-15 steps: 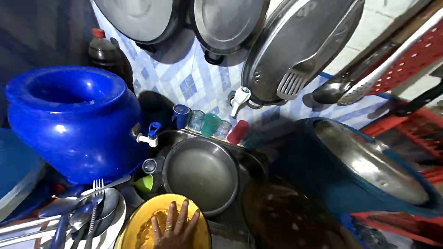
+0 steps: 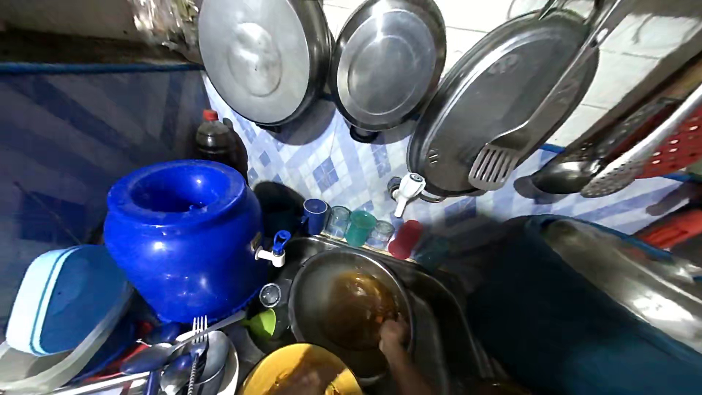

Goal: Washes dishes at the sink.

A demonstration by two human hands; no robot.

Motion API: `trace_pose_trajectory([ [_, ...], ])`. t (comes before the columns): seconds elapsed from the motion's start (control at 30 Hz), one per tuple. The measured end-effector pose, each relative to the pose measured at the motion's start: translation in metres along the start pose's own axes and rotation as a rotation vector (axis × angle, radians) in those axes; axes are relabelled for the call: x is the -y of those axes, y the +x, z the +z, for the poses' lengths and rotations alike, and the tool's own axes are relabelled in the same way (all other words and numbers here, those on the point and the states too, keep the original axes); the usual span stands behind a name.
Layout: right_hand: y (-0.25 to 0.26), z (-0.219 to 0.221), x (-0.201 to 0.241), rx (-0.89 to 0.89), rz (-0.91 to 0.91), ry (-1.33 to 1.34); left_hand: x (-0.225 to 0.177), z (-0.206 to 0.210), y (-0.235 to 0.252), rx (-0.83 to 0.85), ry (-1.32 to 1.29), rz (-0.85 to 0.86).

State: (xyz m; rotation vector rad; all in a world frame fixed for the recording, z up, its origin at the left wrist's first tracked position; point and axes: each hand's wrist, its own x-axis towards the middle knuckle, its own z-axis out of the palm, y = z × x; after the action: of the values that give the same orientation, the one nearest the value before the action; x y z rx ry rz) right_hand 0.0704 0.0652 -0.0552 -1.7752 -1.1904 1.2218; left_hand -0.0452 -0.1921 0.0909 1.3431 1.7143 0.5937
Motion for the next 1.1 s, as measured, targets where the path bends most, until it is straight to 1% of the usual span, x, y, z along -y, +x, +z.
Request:
trace_pose_trajectory([
  [0.03,-0.001,0.003,-0.002,0.002,0.045,0.061,-0.004,-0.014,0.002,-0.065,-0.134,0.010],
  [0.1,0.000,0.001,0.002,0.037,0.083,0.121,-0.007,-0.038,0.015,-0.202,-0.307,0.007],
  [0.13,0.002,-0.003,0.005,0.046,0.078,0.121,-0.004,-0.045,0.027,-0.277,-0.355,0.005],
  [0.2,0.004,-0.018,0.015,0.050,0.015,0.033,0.001,-0.051,0.059,-0.404,-0.410,-0.022],
  [0.27,-0.004,-0.037,0.041,0.060,-0.080,-0.080,0.002,-0.053,0.093,-0.444,-0.538,-0.098],
  [0.33,-0.017,-0.055,0.067,0.097,-0.126,-0.129,-0.002,-0.049,0.123,-0.453,-0.811,-0.210],
  [0.4,-0.029,-0.065,0.088,0.151,-0.146,-0.119,-0.013,-0.046,0.146,-0.459,-1.088,-0.316],
  [0.47,-0.039,-0.071,0.103,0.204,-0.237,-0.192,-0.025,-0.042,0.155,-0.496,-1.254,-0.313],
  [0.5,-0.041,-0.075,0.109,0.224,-0.320,-0.336,-0.027,-0.040,0.157,-0.529,-1.259,-0.296],
  [0.57,-0.042,-0.077,0.117,0.272,-0.544,-0.786,-0.031,-0.031,0.158,-0.607,-1.214,-0.272],
  [0.6,-0.042,-0.072,0.119,0.304,-0.621,-0.953,-0.034,-0.026,0.159,-0.641,-1.202,-0.262],
  [0.63,-0.041,-0.066,0.121,0.394,-0.629,-1.063,-0.037,-0.020,0.159,-0.664,-1.199,-0.251],
  [0.67,-0.039,-0.057,0.120,0.477,-0.628,-1.101,-0.039,-0.016,0.157,-0.668,-1.214,-0.234],
  [0.7,-0.036,-0.049,0.119,0.547,-0.629,-1.052,-0.040,-0.013,0.156,-0.665,-1.235,-0.213],
  [0.73,-0.034,-0.040,0.119,0.563,-0.641,-0.969,-0.041,-0.010,0.156,-0.661,-1.253,-0.194],
  [0.8,-0.034,-0.022,0.120,0.539,-0.679,-0.865,-0.041,-0.005,0.161,-0.661,-1.276,-0.156],
  [0.83,-0.039,-0.014,0.122,0.532,-0.735,-0.859,-0.040,-0.005,0.165,-0.663,-1.287,-0.129],
  [0.87,-0.048,-0.010,0.126,0.576,-0.804,-0.878,-0.038,-0.006,0.168,-0.661,-1.301,-0.101],
  [0.93,-0.061,-0.010,0.131,0.771,-0.944,-0.956,-0.031,-0.009,0.170,-0.673,-1.327,-0.076],
  [0.97,-0.056,-0.011,0.132,0.826,-1.002,-0.976,-0.028,-0.011,0.170,-0.693,-1.323,-0.088],
  [1.0,-0.046,-0.012,0.131,0.817,-1.032,-0.987,-0.025,-0.012,0.168,-0.714,-1.332,-0.099],
  [1.03,-0.033,-0.011,0.131,0.774,-1.016,-0.975,-0.022,-0.014,0.165,-0.722,-1.346,-0.097],
  [1.1,-0.016,-0.003,0.134,0.697,-0.889,-0.934,-0.021,-0.017,0.163,-0.733,-1.363,-0.095],
])
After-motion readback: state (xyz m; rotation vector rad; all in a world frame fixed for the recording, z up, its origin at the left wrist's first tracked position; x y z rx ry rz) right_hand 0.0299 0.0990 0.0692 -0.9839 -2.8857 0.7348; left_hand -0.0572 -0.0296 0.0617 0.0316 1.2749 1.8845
